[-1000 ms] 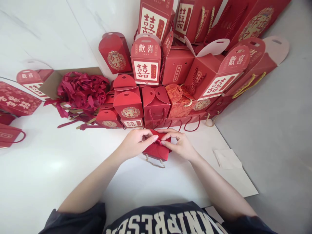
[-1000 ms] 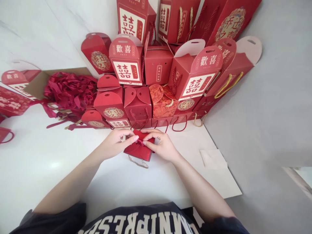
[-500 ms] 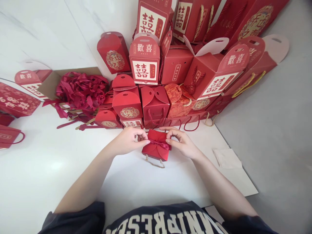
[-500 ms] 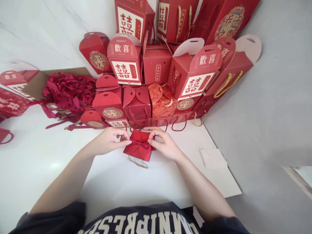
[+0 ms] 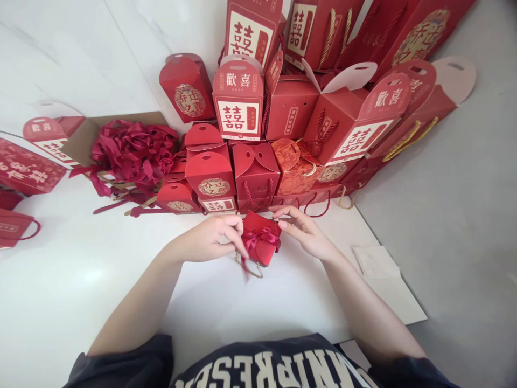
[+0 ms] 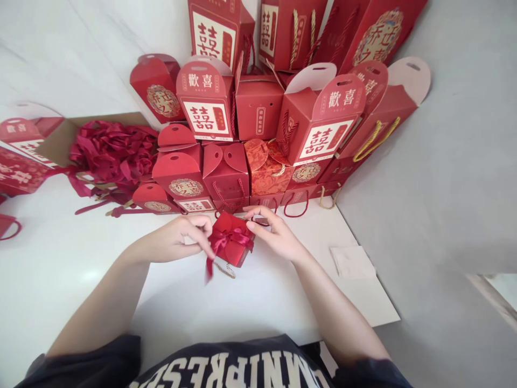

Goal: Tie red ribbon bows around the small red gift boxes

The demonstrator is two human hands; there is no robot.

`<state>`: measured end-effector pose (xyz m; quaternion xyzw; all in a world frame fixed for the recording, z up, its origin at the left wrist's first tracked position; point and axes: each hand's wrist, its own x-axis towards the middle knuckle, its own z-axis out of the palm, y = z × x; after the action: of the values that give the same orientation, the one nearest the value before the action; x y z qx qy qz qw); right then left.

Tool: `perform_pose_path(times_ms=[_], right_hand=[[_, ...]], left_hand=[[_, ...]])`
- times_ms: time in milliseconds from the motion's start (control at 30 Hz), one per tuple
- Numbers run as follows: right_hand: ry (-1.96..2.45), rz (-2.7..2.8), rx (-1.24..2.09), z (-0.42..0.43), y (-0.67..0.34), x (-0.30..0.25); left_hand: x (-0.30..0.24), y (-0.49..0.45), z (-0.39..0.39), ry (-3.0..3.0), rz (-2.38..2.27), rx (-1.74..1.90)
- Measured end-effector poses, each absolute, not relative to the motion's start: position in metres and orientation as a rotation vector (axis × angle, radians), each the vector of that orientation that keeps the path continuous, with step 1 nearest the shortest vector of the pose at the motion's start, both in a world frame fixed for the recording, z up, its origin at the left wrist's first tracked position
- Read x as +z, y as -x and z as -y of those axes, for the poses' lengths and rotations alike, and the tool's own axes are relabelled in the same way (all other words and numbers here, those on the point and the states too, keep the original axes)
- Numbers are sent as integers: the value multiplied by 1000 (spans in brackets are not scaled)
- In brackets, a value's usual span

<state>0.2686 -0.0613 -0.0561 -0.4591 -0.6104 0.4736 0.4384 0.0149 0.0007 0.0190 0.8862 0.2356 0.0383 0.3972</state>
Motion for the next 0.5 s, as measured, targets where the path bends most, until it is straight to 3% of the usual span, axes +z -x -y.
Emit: perform_pose_path(times_ms=[133, 500], right_hand=[[1143, 1588, 1067, 62, -266, -54], [1141, 1643, 998, 61, -260, -57]], left_hand=[[27, -10, -1, -2284, -491, -14], [18, -4, -3, -2542, -728, 225]])
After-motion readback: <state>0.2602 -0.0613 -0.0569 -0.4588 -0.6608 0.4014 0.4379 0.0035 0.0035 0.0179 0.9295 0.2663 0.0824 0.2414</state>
